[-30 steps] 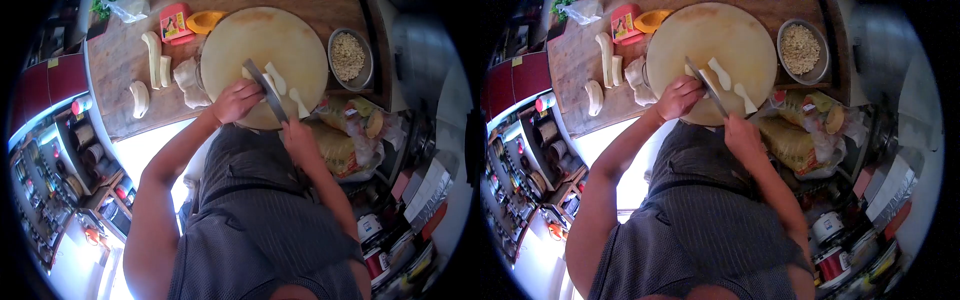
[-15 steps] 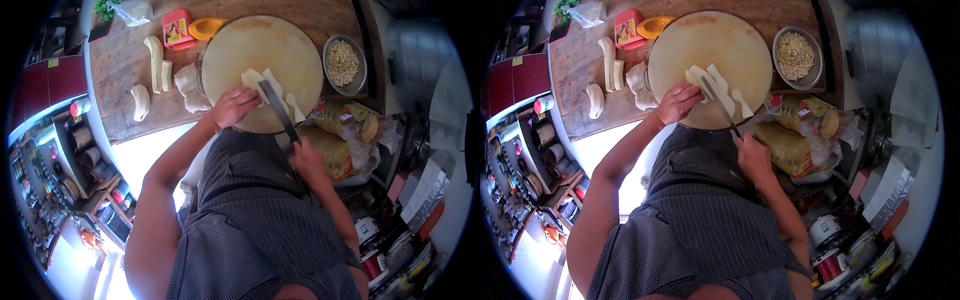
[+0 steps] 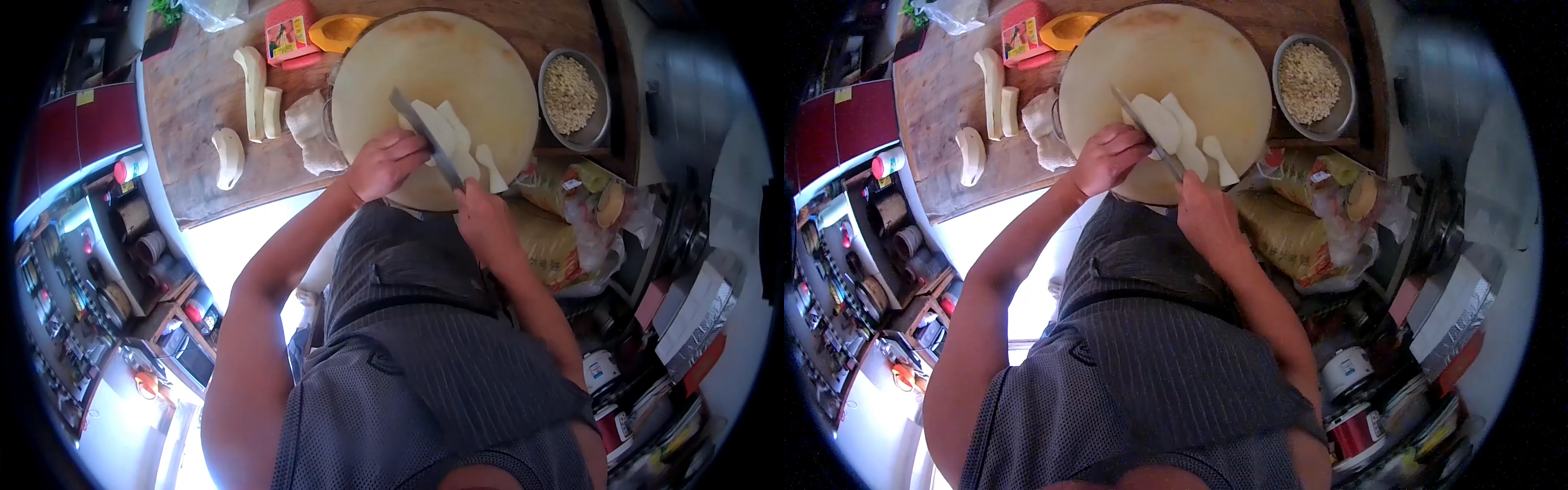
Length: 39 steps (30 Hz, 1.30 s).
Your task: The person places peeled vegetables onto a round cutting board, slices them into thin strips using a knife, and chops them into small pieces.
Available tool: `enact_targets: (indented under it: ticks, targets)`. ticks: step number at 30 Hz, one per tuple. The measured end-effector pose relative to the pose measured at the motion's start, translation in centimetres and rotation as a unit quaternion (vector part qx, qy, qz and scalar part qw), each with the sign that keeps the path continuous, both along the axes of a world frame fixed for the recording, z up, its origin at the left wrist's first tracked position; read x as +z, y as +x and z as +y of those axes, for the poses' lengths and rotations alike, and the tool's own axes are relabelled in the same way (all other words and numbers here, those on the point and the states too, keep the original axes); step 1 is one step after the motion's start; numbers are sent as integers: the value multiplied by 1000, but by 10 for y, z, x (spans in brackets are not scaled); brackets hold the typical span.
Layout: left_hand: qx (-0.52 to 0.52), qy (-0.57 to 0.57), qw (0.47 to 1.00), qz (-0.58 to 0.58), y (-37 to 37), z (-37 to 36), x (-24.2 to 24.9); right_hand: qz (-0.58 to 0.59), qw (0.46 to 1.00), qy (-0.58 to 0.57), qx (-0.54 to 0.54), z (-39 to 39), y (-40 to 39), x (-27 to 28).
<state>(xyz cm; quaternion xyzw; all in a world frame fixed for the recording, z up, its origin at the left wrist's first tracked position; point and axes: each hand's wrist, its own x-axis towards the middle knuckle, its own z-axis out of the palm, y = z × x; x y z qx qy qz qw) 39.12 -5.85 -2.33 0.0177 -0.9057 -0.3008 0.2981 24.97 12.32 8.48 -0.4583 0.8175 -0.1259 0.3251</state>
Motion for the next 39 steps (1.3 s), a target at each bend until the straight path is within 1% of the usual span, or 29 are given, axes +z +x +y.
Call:
enact_targets:
  ticks: [2,4,7,8,10,11,13,16,19,23,28,31,32,34,37,39]
  targets:
    - [2,-4,1000,-5,3,3,0,7,1000,-6,5,8,0,10]
    - [11,-17,1000,-4,1,-1,-2,7,994,111,-4,34,-3,21]
    - [17,-19,1000,0,3,2,-2,26,994,107,13,86,-6,35]
    - [15,-19,1000,-2,3,1,-2,29,994,107,14,92,-7,39]
    - [9,-18,1000,-4,4,2,-3,9,998,70,0,96,-7,49]
    - [15,-20,1000,-2,3,2,-4,10,998,70,-1,93,-7,51]
    - [18,-19,1000,-4,4,3,-3,16,999,24,-22,73,-2,58]
    - [16,-25,1000,3,2,1,-1,-6,1000,20,-21,52,-1,51]
    - [16,-11,1000,13,2,0,1,-27,999,1,-29,49,-4,38]
    - [10,0,1000,14,-1,1,1,-30,999,33,-22,29,-8,33]
    - [5,8,1000,12,-1,1,0,5,1000,-5,28,-14,-8,15]
    - [5,11,1000,7,0,3,-1,2,1000,16,21,-9,-6,18]
    - [19,10,1000,-1,1,6,-1,5,1000,15,19,-1,-6,23]
    - [34,8,999,-4,-2,4,-1,-19,991,131,12,33,-10,40]
    - [31,2,1000,-7,1,5,-1,18,989,144,23,83,-15,56]
    - [26,-5,1000,-4,1,5,-1,-17,993,115,-4,93,-16,65]
